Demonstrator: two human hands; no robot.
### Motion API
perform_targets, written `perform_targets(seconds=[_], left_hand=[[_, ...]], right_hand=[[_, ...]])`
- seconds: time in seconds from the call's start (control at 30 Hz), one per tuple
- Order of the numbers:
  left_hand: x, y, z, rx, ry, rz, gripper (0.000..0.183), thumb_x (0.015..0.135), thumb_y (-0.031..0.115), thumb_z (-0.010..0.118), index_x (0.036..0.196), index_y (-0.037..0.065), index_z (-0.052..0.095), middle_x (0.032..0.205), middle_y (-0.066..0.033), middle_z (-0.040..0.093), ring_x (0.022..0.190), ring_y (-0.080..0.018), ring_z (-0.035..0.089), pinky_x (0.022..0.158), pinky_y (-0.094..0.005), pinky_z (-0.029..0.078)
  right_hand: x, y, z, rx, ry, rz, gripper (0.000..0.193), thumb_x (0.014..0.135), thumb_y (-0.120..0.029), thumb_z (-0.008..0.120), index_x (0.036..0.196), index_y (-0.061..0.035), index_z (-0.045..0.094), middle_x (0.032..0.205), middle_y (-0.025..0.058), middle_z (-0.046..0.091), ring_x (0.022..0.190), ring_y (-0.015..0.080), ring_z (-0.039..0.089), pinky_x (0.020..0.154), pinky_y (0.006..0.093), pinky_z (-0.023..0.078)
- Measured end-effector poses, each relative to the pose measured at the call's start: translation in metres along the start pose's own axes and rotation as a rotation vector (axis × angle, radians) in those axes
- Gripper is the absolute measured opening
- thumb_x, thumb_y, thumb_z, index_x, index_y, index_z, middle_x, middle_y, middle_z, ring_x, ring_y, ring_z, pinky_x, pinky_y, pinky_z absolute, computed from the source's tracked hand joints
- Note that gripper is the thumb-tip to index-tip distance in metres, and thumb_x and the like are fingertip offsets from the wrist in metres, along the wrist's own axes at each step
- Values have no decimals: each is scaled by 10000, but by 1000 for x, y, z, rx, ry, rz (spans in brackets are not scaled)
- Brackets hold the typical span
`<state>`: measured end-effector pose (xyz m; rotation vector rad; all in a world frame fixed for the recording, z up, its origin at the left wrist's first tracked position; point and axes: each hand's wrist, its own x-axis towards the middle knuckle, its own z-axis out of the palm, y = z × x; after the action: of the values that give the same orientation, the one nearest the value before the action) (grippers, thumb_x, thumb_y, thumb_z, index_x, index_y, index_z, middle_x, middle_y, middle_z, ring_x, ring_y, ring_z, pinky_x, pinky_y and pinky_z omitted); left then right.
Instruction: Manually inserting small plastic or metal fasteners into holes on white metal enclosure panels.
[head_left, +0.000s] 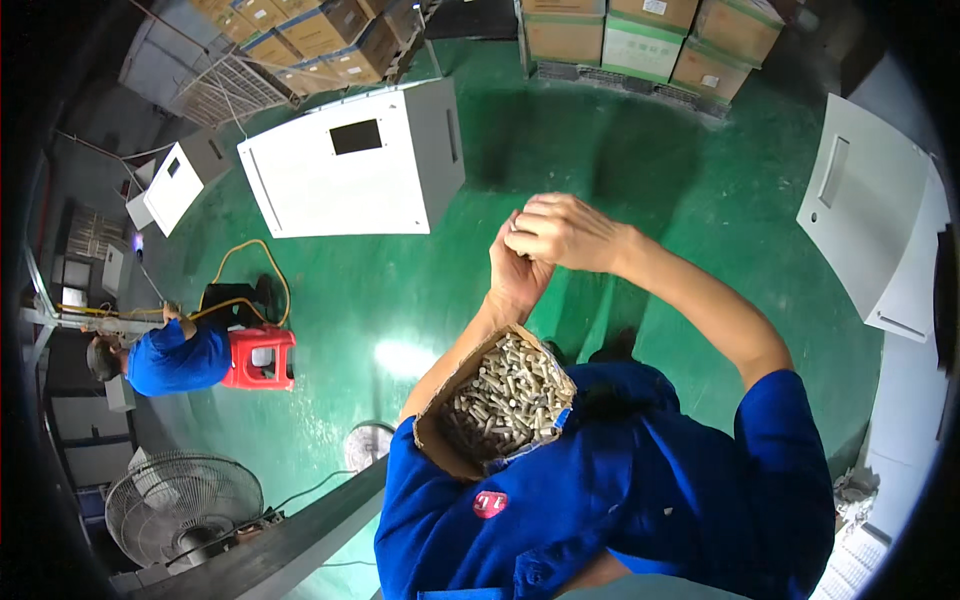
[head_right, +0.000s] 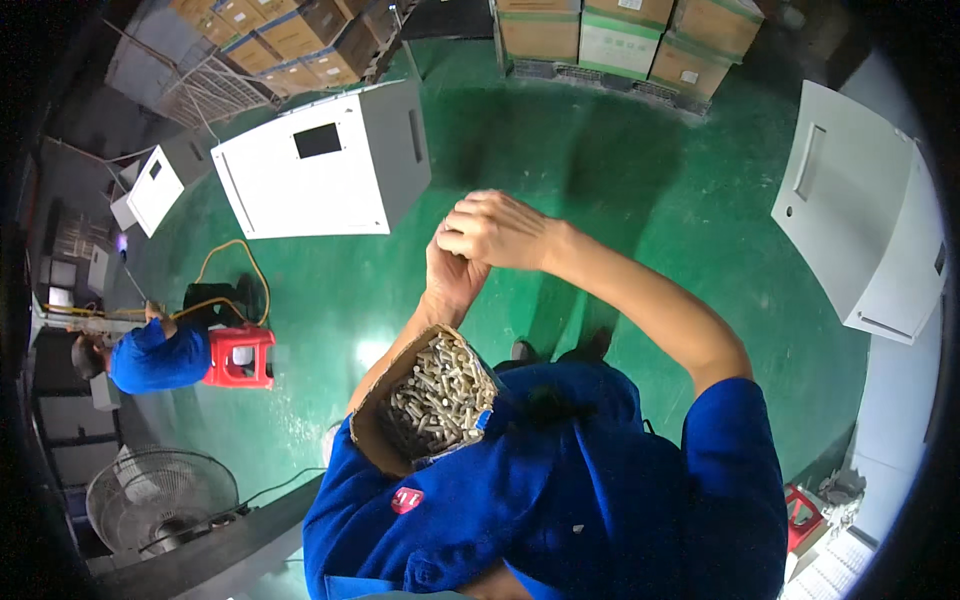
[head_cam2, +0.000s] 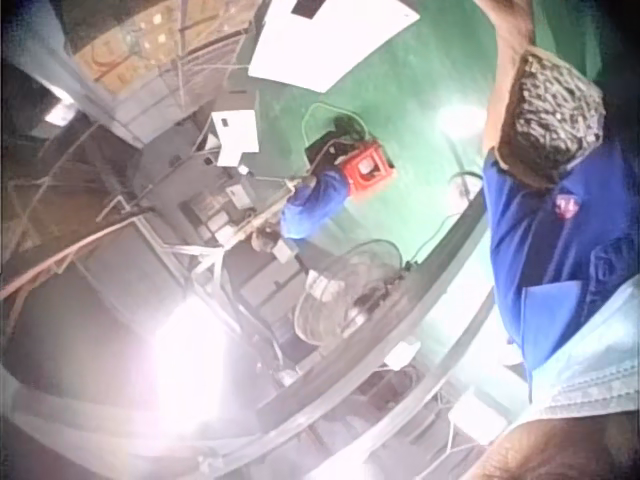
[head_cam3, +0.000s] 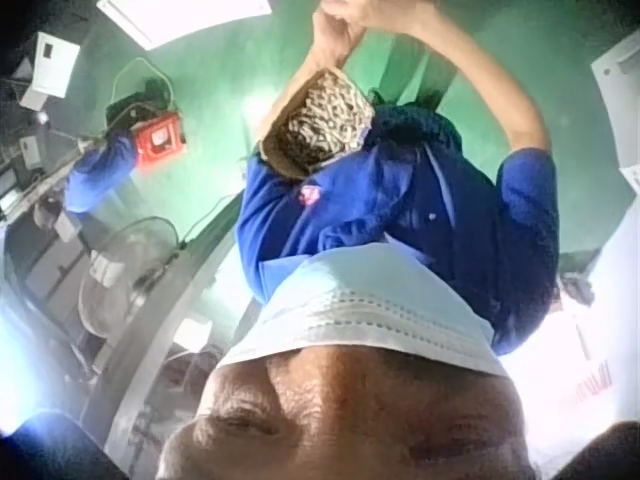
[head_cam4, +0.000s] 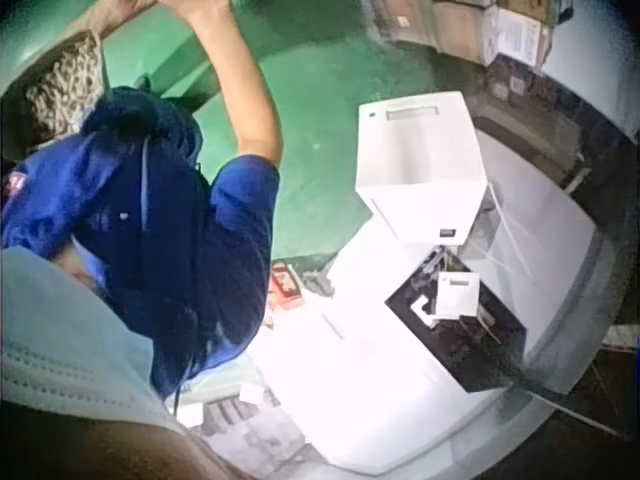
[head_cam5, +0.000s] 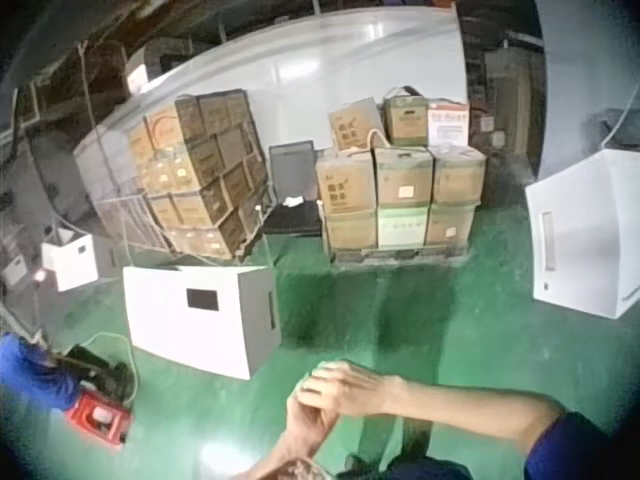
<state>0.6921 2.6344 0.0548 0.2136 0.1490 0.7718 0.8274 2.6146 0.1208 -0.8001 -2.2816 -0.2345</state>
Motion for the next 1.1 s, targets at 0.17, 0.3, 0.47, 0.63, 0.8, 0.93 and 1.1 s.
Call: perform_targets(seconds=[0.17, 0.3, 0.47, 0.63, 0.8, 0.93, 1.1], left_hand=[[-2, 11, 16, -19, 187, 3, 258, 976, 238, 396, 962, 45, 566, 896, -67, 633, 807, -164, 647, 689, -302, 574], [3, 14, 4, 23, 196, 33, 260, 974, 252, 399, 981, 47, 559, 877, -72, 630, 824, -172, 638, 711, -306, 561], [1, 19, 12, 47, 226, 99, 261, 975, 243, 396, 985, 30, 548, 876, -81, 620, 843, -191, 630, 742, -328, 554], [7, 38, 29, 35, 230, 162, 296, 984, 209, 355, 1035, -19, 536, 985, -129, 617, 946, -235, 621, 827, -361, 548], [23, 50, 70, 95, 556, 74, 306, 972, 134, 351, 1119, -89, 501, 1035, -187, 582, 950, -206, 592, 693, -266, 557], [11, 67, 58, 111, 403, 65, 285, 964, 148, 405, 1123, -56, 526, 877, -96, 541, 574, -79, 349, 387, -151, 270], [2, 87, 57, 218, 421, 105, 239, 962, 155, 441, 1109, -4, 543, 808, -30, 519, 572, -50, 341, 372, -146, 243]], right_hand=[[-2, 13, -3, 54, -110, 36, 56, 719, -97, 596, 750, -62, 565, 717, 39, 543, 743, 203, 565, 690, 324, 438], [5, 20, -8, 216, -186, 99, 71, 710, -102, 624, 764, -61, 600, 721, 38, 557, 748, 204, 564, 721, 329, 428], [17, 37, -5, 373, -237, 86, 60, 693, -99, 659, 722, -67, 617, 718, 31, 559, 735, 204, 553, 733, 332, 416], [44, 59, -7, 573, -127, 129, 82, 694, -107, 684, 725, -68, 619, 698, 23, 559, 716, 192, 545, 742, 328, 411], [65, 122, 11, 919, 163, 591, 66, 806, -70, 634, 824, -13, 605, 817, 25, 646, 787, 88, 610, 707, 261, 495], [77, 190, 62, 919, 375, 738, 95, 807, -68, 676, 873, -6, 647, 845, 47, 681, 815, 105, 648, 717, 234, 518], [86, 220, 106, 1047, 451, 816, 111, 788, -40, 697, 881, 9, 661, 847, 58, 689, 795, 96, 647, 735, 225, 520]])
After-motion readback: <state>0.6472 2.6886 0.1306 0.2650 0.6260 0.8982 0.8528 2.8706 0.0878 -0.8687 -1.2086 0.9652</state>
